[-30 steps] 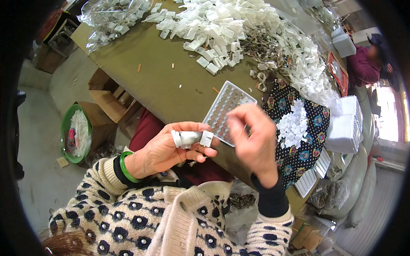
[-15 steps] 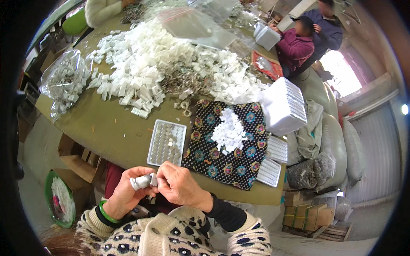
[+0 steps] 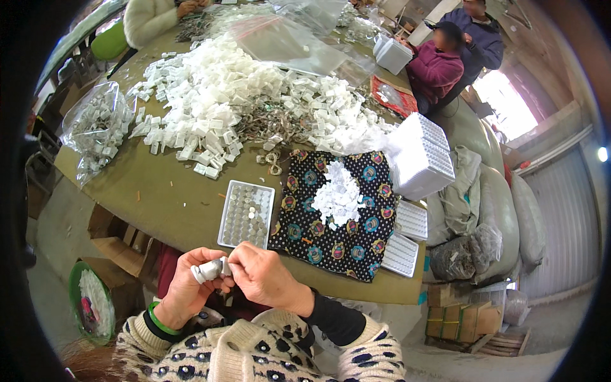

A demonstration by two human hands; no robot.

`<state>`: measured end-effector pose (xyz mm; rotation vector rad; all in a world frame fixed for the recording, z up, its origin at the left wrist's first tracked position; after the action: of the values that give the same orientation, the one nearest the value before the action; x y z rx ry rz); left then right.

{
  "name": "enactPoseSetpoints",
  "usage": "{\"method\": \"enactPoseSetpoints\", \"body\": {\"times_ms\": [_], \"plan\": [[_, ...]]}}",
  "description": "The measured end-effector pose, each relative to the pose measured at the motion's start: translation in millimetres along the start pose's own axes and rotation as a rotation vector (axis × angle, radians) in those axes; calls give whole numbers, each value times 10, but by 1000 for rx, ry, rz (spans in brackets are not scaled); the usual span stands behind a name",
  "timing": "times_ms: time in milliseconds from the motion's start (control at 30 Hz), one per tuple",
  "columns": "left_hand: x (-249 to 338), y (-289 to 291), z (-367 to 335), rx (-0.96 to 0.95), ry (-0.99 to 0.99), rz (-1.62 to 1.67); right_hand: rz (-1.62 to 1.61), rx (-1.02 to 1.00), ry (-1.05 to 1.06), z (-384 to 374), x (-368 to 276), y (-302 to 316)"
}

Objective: The person repeatedly picks small white plastic housings and metal contacts from a table, inserts the contacts into the housings, and places the assembled units into a clear plastic tray. The person works one at a time, handling each component with both hands.

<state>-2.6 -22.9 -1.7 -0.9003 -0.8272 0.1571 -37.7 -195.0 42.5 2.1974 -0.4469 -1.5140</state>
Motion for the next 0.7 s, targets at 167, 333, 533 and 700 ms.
{"method": "enactPoseSetpoints", "body": {"times_ms": [167, 333, 533, 700], "plan": [[16, -31, 7, -6, 38, 27, 34, 14, 49, -26, -38, 4], [-6, -34, -16, 80, 18, -141, 228, 25, 131, -74, -109, -38], [23, 29, -56, -80, 119, 306, -173, 115, -320, -175, 238, 215], [44, 72, -80, -43, 122, 328, 77, 277, -336, -453, 579, 586]]}}
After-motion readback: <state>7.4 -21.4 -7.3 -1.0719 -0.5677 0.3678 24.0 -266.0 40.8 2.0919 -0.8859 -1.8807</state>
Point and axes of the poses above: each hand's wrist, its own z-axis away from the middle knuckle, its own y-axis out of the back of the hand, x = y × z, the point moved 2 cm from there along -z, towards the middle knuckle
